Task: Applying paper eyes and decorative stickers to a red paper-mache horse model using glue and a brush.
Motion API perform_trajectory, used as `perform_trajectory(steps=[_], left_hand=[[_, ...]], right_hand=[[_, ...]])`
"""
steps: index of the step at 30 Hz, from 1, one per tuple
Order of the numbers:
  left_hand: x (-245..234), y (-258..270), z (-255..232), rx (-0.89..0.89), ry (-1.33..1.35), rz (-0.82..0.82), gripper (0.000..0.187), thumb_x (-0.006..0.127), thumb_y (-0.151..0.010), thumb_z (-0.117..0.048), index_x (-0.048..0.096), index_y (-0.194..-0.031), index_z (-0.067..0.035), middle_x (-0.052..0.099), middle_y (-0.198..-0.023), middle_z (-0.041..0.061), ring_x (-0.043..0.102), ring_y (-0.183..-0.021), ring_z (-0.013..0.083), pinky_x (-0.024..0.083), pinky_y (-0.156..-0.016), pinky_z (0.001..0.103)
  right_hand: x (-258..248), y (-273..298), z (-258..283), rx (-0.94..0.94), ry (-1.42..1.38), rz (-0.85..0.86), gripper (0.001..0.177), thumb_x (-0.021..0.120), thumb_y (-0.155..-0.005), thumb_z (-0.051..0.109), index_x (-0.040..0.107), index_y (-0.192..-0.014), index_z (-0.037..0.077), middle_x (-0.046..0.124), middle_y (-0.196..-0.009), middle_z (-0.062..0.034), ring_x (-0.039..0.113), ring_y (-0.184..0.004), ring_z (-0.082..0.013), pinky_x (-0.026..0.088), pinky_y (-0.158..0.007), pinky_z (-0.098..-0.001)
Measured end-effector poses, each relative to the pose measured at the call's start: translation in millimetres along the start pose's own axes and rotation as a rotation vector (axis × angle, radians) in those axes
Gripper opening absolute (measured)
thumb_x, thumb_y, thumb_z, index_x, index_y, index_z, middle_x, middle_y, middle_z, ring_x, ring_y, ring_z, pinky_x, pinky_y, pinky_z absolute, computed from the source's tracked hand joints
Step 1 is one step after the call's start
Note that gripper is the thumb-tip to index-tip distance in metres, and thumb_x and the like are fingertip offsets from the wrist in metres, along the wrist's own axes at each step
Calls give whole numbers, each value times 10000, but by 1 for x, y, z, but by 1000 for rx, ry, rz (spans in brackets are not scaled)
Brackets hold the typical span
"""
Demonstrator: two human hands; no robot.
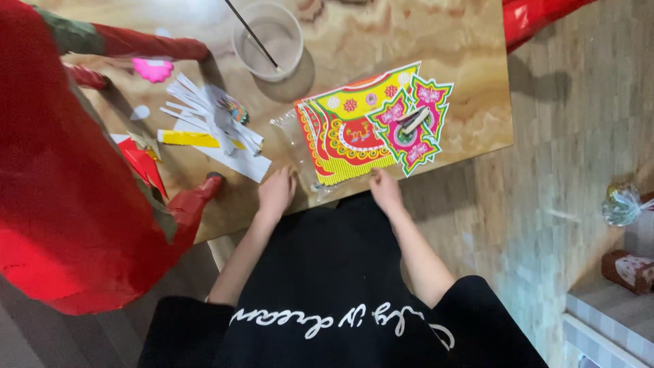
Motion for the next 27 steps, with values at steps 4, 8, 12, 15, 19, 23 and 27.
perform_trajectory(steps=[4, 8, 12, 15, 19, 23, 27], left_hand=[[5, -45, -35, 36, 21, -36, 379, 618, -968, -229, 597, -1318, -84, 679, -1088, 175, 672, -1003, 365, 561, -805, 501], [17, -86, -59, 94, -15, -210, 456, 602, -935, -187, 561, -1369, -56, 575, -1351, 212, 576, -1211, 396, 504, -964, 519], [47, -113, -56, 150, -324, -165, 553, 600, -841, -157, 558, -1382, -50, 472, -1479, 231, 449, -1338, 398, 401, -1002, 580], [25, -111, -72, 80, -396, -158, 401, 569, -932, -159, 573, -1328, -98, 545, -1439, 173, 518, -1316, 355, 449, -1000, 546], [62, -102, -71, -143, -393, -48, 432, 539, -972, -161, 564, -1396, -77, 604, -1254, 162, 572, -1174, 326, 471, -964, 526], [98, -73, -85, -96, -353, -136, 407, 571, -932, -148, 592, -1329, -62, 612, -1167, 122, 594, -1137, 287, 485, -918, 490], [47, -54, -118, -31, -140, -417, 507, 647, -741, -133, 620, -1241, -51, 631, -1121, 150, 617, -1073, 322, 512, -877, 481]], right_hand=[[-50, -31, -15, -9, -10, -102, 344, 618, -961, 200, 663, -1288, 102, 705, -1032, -151, 709, -922, -290, 560, -849, -408], [-111, -62, -1, -125, 159, -231, 494, 720, -884, 140, 604, -1363, 105, 551, -1277, -213, 559, -1166, -372, 483, -967, -465], [-143, -91, 33, -459, 539, -283, 797, 761, -694, 45, 568, -1462, 140, 445, -1482, -230, 431, -1356, -461, 375, -1063, -563], [-148, -119, 42, -648, 812, -149, 754, 810, -607, 137, 632, -1336, 206, 502, -1425, -157, 452, -1333, -403, 343, -1045, -592], [-150, -156, 23, -820, 733, 73, 509, 817, -781, 192, 676, -1269, 164, 625, -1251, -97, 564, -1258, -305, 355, -1134, -580], [-187, -207, 10, -756, 437, -159, 326, 826, -894, 274, 750, -1159, 99, 710, -1061, -145, 663, -1018, -353, 484, -913, -492], [-209, -255, -6, -624, 398, -183, 347, 800, -907, 206, 705, -1193, 34, 647, -1164, -181, 614, -1114, -387, 440, -978, -530]])
Point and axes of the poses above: each hand's wrist, its own y-axis away from the middle knuckle, its own x-axis out of the palm, z = x × y, the point moved 3 cm from there along -y, towards the middle knuckle
